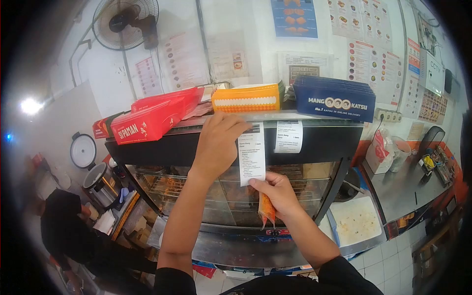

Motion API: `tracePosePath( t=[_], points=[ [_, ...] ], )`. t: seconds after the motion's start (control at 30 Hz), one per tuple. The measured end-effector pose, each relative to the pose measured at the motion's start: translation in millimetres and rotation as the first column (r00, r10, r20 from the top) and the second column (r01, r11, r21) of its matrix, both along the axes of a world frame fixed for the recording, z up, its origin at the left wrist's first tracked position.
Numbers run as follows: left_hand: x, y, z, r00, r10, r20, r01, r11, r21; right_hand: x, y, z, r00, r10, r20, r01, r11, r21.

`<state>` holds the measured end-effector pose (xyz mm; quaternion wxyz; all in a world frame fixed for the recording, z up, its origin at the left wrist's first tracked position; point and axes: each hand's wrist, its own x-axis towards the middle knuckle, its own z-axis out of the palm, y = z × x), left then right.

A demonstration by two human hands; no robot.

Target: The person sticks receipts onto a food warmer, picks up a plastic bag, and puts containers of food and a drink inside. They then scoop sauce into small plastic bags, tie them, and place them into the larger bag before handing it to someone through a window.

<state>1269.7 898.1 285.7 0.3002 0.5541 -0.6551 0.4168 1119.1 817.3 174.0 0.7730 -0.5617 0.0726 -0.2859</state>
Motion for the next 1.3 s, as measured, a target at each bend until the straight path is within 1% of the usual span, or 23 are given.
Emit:
tracePosePath(
  t=[0.07, 0.17, 0.27, 0.37, 0.43, 0.57, 0.63, 0.7, 0.77, 0.83, 0.9, 0.97, 1.03, 1.07, 1.1, 1.13, 1.17, 1.2, 1.23, 1.27, 1.3],
  points=[
    [-0.1, -0.9, -0.9, 1.0, 0.027, -0.004, -0.027, 1.0, -0.005, 1.4, 0.9, -0.2, 0.999, 0.009, 0.041, -0.011, 0.999, 0.031],
    [3.4, -2.0, -6.2, 0.999, 0.029, -0.037, -0.03, 0.999, -0.022, 0.0, 2.1, 0.7, 0.999, 0.01, 0.051, -0.012, 0.999, 0.037],
    [4.8, -1.2, -7.8, 0.998, 0.002, -0.069, -0.002, 1.0, -0.007, -1.6, 4.1, 3.5, 0.999, 0.005, 0.046, -0.008, 0.998, 0.054],
    [3.0, -0.5, -7.9, 0.997, -0.036, -0.066, 0.033, 0.998, -0.045, -0.1, 2.5, -0.9, 0.999, -0.002, 0.047, 0.0, 0.999, 0.035],
    [5.1, -1.5, -9.6, 0.997, 0.052, -0.049, -0.054, 0.997, -0.059, -0.3, 4.0, -1.0, 0.999, -0.006, 0.045, 0.004, 0.999, 0.04],
    [3.1, 0.4, -9.2, 0.993, 0.115, 0.006, -0.114, 0.992, -0.051, 2.4, 4.9, -2.4, 0.999, 0.003, 0.054, -0.006, 0.997, 0.071],
    [5.3, -0.4, -9.0, 0.997, 0.08, 0.013, -0.079, 0.993, -0.088, 1.7, 6.0, -2.4, 0.999, 0.005, 0.036, -0.008, 0.998, 0.068],
    [2.6, 0.9, -7.7, 0.996, 0.091, 0.004, -0.091, 0.993, -0.08, 2.4, 7.0, -3.0, 1.0, 0.007, 0.021, -0.008, 0.998, 0.066],
    [1.0, -0.3, -8.7, 0.995, 0.102, -0.006, -0.103, 0.992, -0.071, 4.8, 8.2, -5.4, 0.999, -0.002, 0.046, -0.001, 0.998, 0.057],
    [2.7, -3.9, -11.8, 0.997, -0.008, -0.074, 0.002, 0.997, -0.083, 5.2, 9.4, -6.5, 0.999, -0.006, 0.04, 0.004, 0.998, 0.061],
    [4.1, -0.6, -12.7, 0.998, -0.008, -0.065, 0.002, 0.996, -0.095, 8.1, 9.6, -10.3, 0.999, -0.006, 0.033, 0.004, 0.998, 0.063],
    [6.7, 3.3, -15.0, 0.998, -0.01, -0.055, 0.004, 0.995, -0.099, 15.7, 8.8, -20.9, 0.996, -0.037, 0.086, 0.03, 0.996, 0.081],
    [9.4, 6.8, -19.4, 0.994, 0.106, 0.019, -0.103, 0.99, -0.101, 19.2, 11.3, -27.9, 0.994, -0.052, 0.092, 0.041, 0.992, 0.118],
    [11.2, 7.6, -20.6, 0.994, 0.105, 0.012, -0.103, 0.99, -0.096, 21.0, 12.7, -32.2, 0.993, -0.065, 0.098, 0.05, 0.987, 0.15],
    [13.6, 8.4, -22.0, 0.99, 0.134, -0.037, -0.136, 0.987, -0.083, 23.1, 14.8, -38.7, 0.994, -0.065, 0.087, 0.052, 0.987, 0.154],
    [15.2, 10.6, -26.0, 0.982, 0.165, -0.091, -0.171, 0.983, -0.064, 25.0, 18.1, -48.0, 0.997, -0.08, 0.022, 0.074, 0.977, 0.2],
    [14.9, 15.0, -30.4, 0.98, 0.17, -0.107, -0.176, 0.983, -0.053, 27.1, 21.3, -60.5, 0.995, -0.09, -0.045, 0.099, 0.964, 0.245],
    [13.7, 21.1, -34.0, 0.98, 0.132, -0.149, -0.144, 0.987, -0.074, 30.0, 24.4, -82.4, 0.993, -0.074, -0.097, 0.102, 0.942, 0.319],
    [12.4, 27.9, -39.0, 0.976, 0.096, -0.194, -0.116, 0.989, -0.094, 32.3, 26.2, -105.8, 0.991, -0.065, -0.12, 0.101, 0.94, 0.327],
    [11.8, 35.2, -46.7, 0.979, 0.085, -0.187, -0.116, 0.98, -0.16, 34.7, 28.8, -130.7, 0.954, -0.01, -0.301, 0.15, 0.883, 0.444],
    [11.6, 45.5, -58.9, 0.972, 0.102, -0.214, -0.134, 0.981, -0.141, 35.6, 33.4, -156.9, 0.882, 0.071, -0.467, 0.221, 0.812, 0.54]
  ],
)
